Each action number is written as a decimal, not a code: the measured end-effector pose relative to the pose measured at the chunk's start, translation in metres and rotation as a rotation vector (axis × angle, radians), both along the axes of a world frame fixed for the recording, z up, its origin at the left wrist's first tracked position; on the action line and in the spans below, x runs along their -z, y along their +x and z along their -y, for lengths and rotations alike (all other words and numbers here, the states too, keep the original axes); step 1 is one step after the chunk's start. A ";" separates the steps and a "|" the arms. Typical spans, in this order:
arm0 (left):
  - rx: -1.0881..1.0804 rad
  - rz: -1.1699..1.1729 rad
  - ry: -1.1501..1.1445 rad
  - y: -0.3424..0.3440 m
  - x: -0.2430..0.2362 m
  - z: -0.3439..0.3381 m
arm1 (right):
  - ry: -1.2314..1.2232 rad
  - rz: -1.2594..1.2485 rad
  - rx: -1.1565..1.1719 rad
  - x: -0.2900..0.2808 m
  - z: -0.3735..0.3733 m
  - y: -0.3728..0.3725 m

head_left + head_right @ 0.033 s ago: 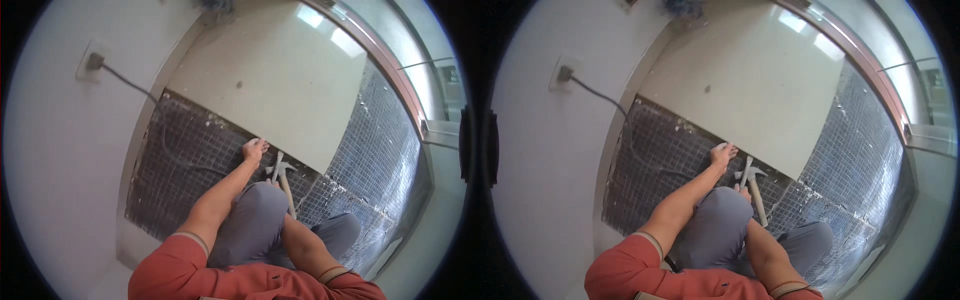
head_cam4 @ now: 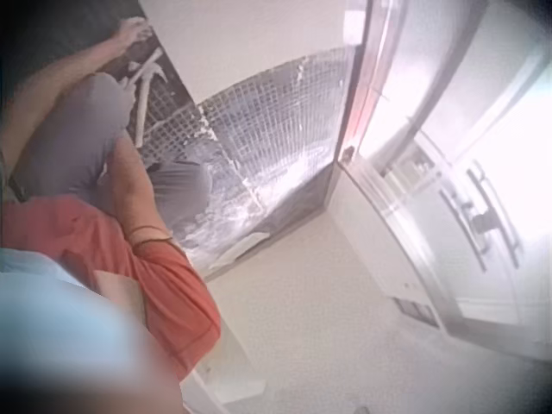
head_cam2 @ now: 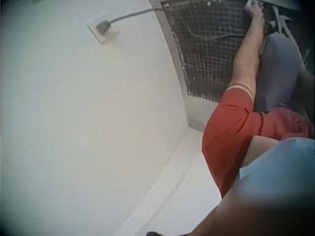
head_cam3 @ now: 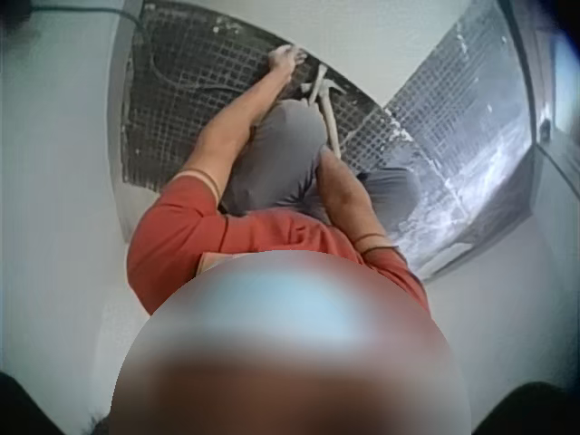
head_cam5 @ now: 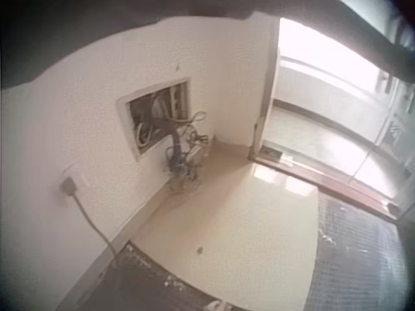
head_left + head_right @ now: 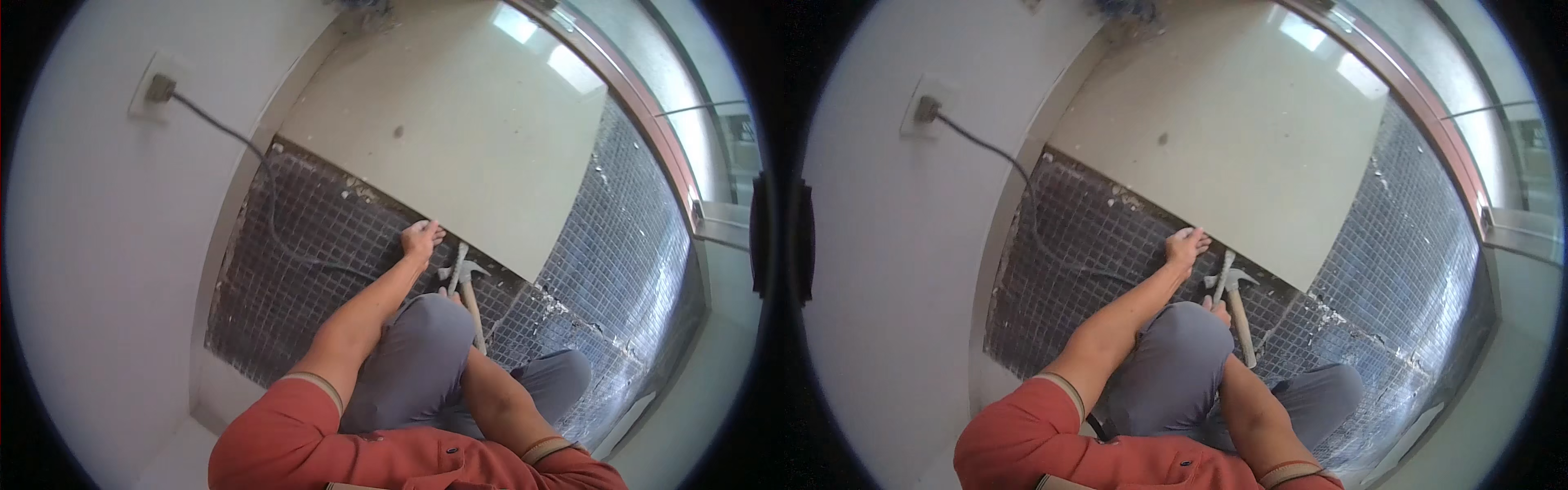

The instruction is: The recorder is removing and adjusting large floor tiles using a hammer and a pry bar tool.

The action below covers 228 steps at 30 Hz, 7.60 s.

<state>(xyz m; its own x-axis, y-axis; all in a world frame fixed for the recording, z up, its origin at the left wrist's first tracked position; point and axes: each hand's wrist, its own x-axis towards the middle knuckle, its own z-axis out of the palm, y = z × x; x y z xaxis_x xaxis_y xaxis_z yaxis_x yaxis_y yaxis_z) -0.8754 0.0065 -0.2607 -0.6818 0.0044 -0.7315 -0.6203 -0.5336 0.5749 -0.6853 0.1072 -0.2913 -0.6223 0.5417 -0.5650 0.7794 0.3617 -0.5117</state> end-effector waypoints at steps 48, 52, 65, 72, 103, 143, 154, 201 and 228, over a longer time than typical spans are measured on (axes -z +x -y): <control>-0.014 -0.003 -0.086 0.011 0.014 0.041 | 0.076 0.075 -0.206 -0.098 0.052 -0.048; 0.005 0.010 -0.108 0.009 0.011 0.036 | 0.063 0.096 -0.200 -0.099 0.048 -0.047; 0.003 -0.019 -0.101 0.010 0.016 0.039 | 0.130 0.119 -0.173 -0.097 0.054 -0.043; 0.040 -0.023 -0.121 0.014 0.027 0.050 | 0.116 0.155 -0.166 -0.103 0.057 -0.045; 0.252 0.147 0.075 0.012 -0.017 0.016 | -0.092 0.259 -0.462 -0.135 -0.029 -0.029; -0.048 0.476 0.034 0.067 -0.032 -0.209 | -0.262 -0.078 0.261 -0.047 -0.215 -0.109; -0.358 0.387 0.060 0.069 0.005 -0.224 | -0.127 -0.094 0.017 -0.054 -0.218 -0.107; -0.274 0.262 -0.255 0.070 0.001 -0.223 | -0.107 -0.020 -0.145 -0.068 -0.226 -0.116; -0.078 0.330 -0.287 0.073 0.003 -0.214 | -0.059 -0.062 -0.130 -0.068 -0.225 -0.115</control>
<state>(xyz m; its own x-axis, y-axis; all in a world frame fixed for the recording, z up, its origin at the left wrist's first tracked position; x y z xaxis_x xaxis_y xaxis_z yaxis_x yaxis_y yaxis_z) -0.8028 0.2207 -0.2633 -0.4016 -0.2732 -0.8741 -0.7598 -0.4336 0.4845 -0.8005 0.3326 -0.2236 -0.7197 0.4215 -0.5518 0.6942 0.4252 -0.5807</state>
